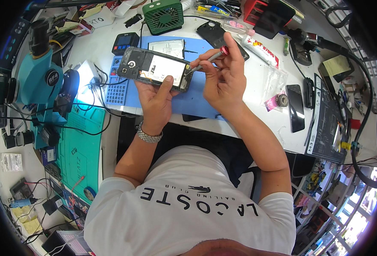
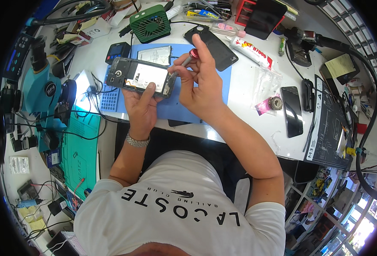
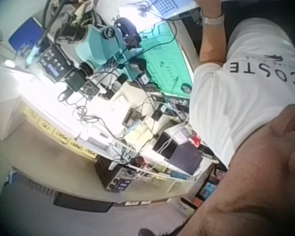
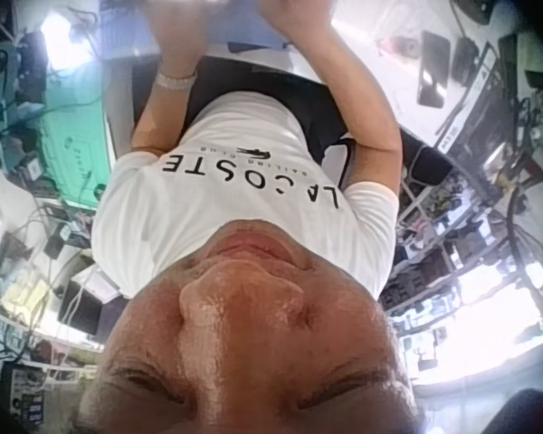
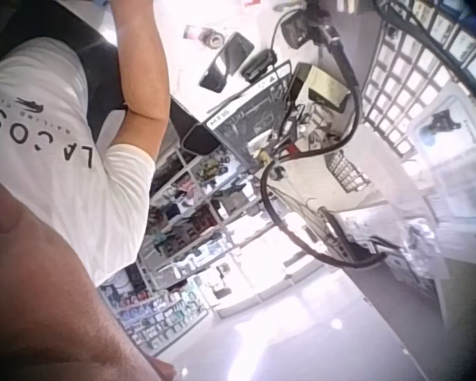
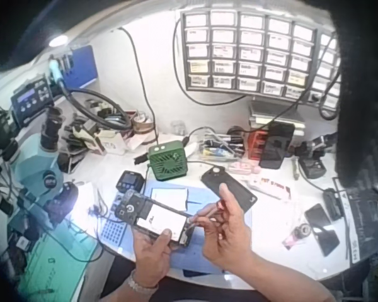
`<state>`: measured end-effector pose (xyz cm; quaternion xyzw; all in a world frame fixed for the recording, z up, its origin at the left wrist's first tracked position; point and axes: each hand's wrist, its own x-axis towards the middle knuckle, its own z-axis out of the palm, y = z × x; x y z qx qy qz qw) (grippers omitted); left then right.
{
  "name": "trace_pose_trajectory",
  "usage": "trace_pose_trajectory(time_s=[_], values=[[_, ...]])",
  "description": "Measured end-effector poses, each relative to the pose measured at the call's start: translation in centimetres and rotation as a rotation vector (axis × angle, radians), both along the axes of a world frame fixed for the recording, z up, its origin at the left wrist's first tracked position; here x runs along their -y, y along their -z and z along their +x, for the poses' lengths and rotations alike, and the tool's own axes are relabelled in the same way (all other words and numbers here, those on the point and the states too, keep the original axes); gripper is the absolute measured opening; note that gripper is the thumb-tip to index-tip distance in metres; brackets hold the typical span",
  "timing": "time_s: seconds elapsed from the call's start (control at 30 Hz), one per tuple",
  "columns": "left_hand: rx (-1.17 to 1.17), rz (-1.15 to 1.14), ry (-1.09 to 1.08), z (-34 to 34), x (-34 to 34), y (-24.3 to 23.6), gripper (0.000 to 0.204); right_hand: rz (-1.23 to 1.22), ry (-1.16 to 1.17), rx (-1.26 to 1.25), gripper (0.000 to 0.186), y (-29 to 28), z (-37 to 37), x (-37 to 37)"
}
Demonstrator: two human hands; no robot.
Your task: The person disassembles a smartphone by removing the back cover and using a screwdriver to loosen screws around the internal frame. They carefully pry open the casing and separate the back panel from the main body, exposing the battery and internal components.
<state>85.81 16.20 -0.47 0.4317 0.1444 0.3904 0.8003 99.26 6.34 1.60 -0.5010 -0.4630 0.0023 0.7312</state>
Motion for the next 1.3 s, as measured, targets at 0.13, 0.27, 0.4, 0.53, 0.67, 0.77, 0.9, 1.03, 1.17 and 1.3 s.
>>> trace_pose_trajectory(time_s=[0.13, 0.27, 0.4, 0.53, 0.67, 0.77, 0.9, 1.03, 1.17, 1.3], values=[[0.012, -0.006, 0.004, 0.0, 0.1, 0.0, 0.064, -0.081, 0.012, 0.031, 0.063, 0.5, 0.1, 0.0], [0.011, -0.007, 0.000, -0.1, 0.1, -0.1, 0.063, -0.138, 0.044, 0.061, 0.062, 0.3, 0.0, 0.2], [0.002, -0.013, 0.002, 0.0, 0.1, -0.2, 0.061, -0.140, 0.036, 0.067, 0.058, 0.2, 0.0, 0.2], [-0.005, -0.012, 0.009, -0.1, 0.1, -0.2, 0.059, -0.157, 0.030, 0.070, 0.058, 0.2, 0.1, 0.3], [-0.008, 0.009, 0.015, -0.1, -0.1, 0.0, 0.061, -0.082, 0.131, 0.066, 0.054, 0.4, 0.1, -0.2], [-0.016, 0.045, 0.024, -0.3, -0.2, 0.6, 0.061, -0.057, 0.229, 0.280, 0.052, -0.2, 0.7, 0.0], [-0.023, 0.045, 0.026, -0.2, -0.3, 0.6, 0.062, -0.051, 0.267, 0.327, 0.049, -1.1, 0.7, 0.4], [-0.030, 0.032, 0.023, -0.1, -0.3, 0.6, 0.062, -0.040, 0.262, 0.271, 0.049, -1.1, 0.7, 0.4], [-0.023, -0.015, 0.020, 0.1, 0.0, -0.3, 0.067, -0.048, 0.274, 0.285, 0.047, -1.0, 0.7, 0.4], [-0.026, 0.005, 0.020, 0.0, -0.1, 0.0, 0.066, -0.049, 0.276, 0.265, 0.047, -1.1, 0.7, 0.3]])
